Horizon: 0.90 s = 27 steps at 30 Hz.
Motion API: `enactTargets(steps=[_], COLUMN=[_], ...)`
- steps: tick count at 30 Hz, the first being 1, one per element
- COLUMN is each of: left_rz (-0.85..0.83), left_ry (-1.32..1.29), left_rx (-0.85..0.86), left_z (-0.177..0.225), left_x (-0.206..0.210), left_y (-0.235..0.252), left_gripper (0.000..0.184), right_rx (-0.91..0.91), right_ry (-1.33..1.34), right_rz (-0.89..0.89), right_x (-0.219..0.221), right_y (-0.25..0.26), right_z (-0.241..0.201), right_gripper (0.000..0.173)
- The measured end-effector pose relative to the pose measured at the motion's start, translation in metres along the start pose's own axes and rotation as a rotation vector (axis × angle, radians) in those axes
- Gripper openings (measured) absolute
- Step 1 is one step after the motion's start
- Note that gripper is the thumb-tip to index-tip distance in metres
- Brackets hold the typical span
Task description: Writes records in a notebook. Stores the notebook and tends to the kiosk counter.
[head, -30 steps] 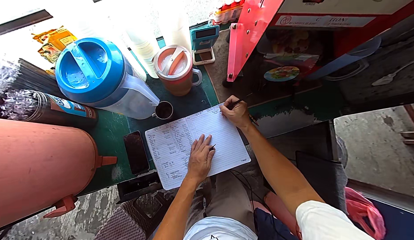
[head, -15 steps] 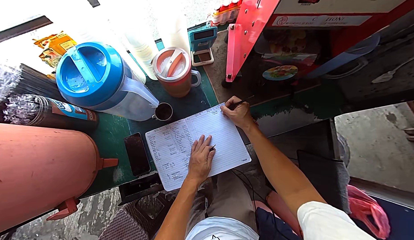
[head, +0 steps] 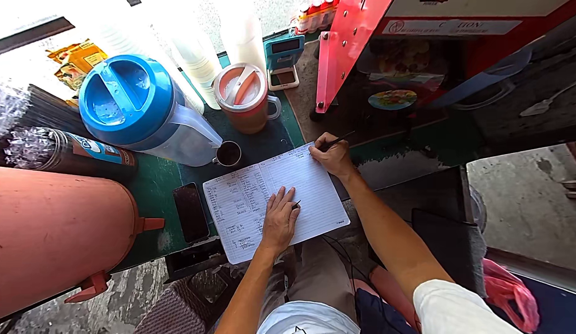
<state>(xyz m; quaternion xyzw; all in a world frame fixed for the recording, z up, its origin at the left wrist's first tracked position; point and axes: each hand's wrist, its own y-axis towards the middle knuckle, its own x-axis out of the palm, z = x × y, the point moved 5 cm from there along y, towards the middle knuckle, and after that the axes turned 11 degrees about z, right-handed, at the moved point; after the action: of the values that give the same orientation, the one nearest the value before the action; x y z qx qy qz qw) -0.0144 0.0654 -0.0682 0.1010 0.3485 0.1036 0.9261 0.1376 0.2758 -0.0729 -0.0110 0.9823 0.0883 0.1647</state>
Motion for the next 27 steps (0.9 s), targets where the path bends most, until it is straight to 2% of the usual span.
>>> enactTargets(steps=[5, 11, 17, 22, 27], left_rz=[-0.011, -0.005, -0.004, -0.005, -0.006], left_ry=[0.002, -0.003, -0.004, -0.001, 0.005], left_rx=[0.0, -0.001, -0.002, -0.004, 0.007], left_z=[0.0, 0.0, -0.001, -0.001, -0.001], left_x=[0.0, 0.0, 0.0, 0.0, -0.001], left_y=[0.001, 0.0, -0.001, 0.0, 0.0], left_gripper=[0.048, 0.048, 0.048, 0.047, 0.048], right_rx=[0.089, 0.098, 0.109, 0.017, 0.065], right_ry=[0.114, 0.139, 0.112, 0.009, 0.09], right_rz=[-0.003, -0.132, -0.117, -0.096, -0.072], right_x=[-0.001, 0.018, 0.021, 0.023, 0.018], right_y=[-0.007, -0.013, -0.016, -0.014, -0.013], right_z=[-0.013, -0.019, -0.014, -0.014, -0.012], right_gripper=[0.019, 0.018, 0.02, 0.02, 0.019])
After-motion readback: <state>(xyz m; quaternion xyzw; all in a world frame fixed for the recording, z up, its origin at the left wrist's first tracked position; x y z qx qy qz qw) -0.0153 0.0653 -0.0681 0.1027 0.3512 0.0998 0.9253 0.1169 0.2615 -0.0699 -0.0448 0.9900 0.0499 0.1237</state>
